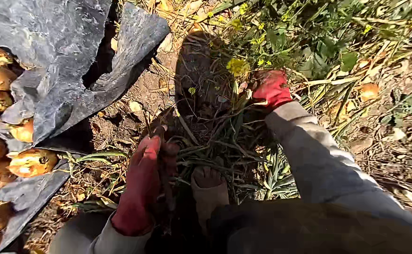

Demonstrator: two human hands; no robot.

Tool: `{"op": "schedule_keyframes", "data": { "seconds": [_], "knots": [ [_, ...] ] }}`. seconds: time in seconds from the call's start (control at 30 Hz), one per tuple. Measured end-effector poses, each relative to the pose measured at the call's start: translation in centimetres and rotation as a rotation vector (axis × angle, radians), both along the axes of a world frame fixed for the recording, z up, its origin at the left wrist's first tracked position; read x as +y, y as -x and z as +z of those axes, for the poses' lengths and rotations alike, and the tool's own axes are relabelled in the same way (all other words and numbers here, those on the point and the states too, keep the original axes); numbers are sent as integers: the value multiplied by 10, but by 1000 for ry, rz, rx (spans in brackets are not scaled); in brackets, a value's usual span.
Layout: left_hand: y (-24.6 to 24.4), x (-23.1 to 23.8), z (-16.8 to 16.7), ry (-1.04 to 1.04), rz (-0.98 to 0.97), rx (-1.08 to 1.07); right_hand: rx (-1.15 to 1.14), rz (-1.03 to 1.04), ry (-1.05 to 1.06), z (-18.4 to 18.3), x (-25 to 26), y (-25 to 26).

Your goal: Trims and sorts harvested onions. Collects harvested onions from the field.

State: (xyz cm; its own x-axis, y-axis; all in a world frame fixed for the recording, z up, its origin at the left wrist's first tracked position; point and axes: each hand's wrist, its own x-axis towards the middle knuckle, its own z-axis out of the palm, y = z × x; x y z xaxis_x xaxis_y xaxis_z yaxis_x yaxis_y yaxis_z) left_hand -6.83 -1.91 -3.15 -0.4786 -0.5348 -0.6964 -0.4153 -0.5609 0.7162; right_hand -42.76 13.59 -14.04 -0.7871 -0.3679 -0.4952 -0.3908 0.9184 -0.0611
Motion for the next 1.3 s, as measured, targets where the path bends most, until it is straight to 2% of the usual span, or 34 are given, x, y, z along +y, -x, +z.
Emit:
{"op": "schedule_keyframes", "data": {
  "seconds": [0.13, 0.23, 0.3, 0.37, 0.43, 0.47, 0.53, 0.57, 0.63, 0.73, 0.8, 0.83, 0.87, 0.93, 1.0, 1.03, 1.07, 1.13, 1.2, 1.3],
  "knots": [
    [12, -5, 11, 2, -20, -46, 107, 64, 51, -18, 19, -2],
    [16, -6, 17, 12, -6, -30, 173, 93, 24, 2, 24, -13],
    [10, 0, 19, 5, 8, -16, 237, 84, 34, 15, 77, -50],
    [3, 10, 13, -25, 18, -13, 318, 89, 215, -12, 162, -98],
    [0, 10, -14, -29, 20, -23, 247, -48, 468, -41, 173, -112],
    [-3, 14, -27, -33, -19, -49, 253, -211, 605, -44, 174, -122],
    [-24, 50, -17, -157, -131, -109, 352, -511, 632, 1, 204, -149],
    [-21, 50, -16, -150, -129, -60, 338, -514, 674, 11, 189, -127],
    [-21, 43, -6, -103, -132, 46, 288, -331, 646, 28, 144, -92],
    [-39, 38, 17, -45, -132, 178, 138, 62, 180, 31, 74, -62],
    [-52, 34, 28, 12, -112, 242, 35, 149, -126, 25, 35, -49],
    [-58, 33, 32, 54, -109, 250, 19, 171, -185, 30, 24, -49],
    [-62, 32, 35, 107, -121, 240, 16, 170, -132, 43, 17, -56],
    [-69, 31, 37, 224, -212, 188, -13, 129, 248, 80, 15, -90],
    [-68, 36, 36, 274, -302, 145, -222, 81, 712, 109, 20, -140],
    [-65, 40, 34, 291, -339, 128, -365, 96, 864, 122, 21, -164],
    [-61, 43, 33, 320, -388, 126, -476, 166, 929, 131, 19, -185],
    [-54, 50, 29, 374, -441, 180, -473, 359, 778, 153, 14, -222],
    [-55, 55, 23, 483, -469, 219, -302, 528, 578, 162, 13, -242],
    [-55, 53, 13, 601, -519, 216, -59, 663, 438, 158, 12, -250]
  ]
}}
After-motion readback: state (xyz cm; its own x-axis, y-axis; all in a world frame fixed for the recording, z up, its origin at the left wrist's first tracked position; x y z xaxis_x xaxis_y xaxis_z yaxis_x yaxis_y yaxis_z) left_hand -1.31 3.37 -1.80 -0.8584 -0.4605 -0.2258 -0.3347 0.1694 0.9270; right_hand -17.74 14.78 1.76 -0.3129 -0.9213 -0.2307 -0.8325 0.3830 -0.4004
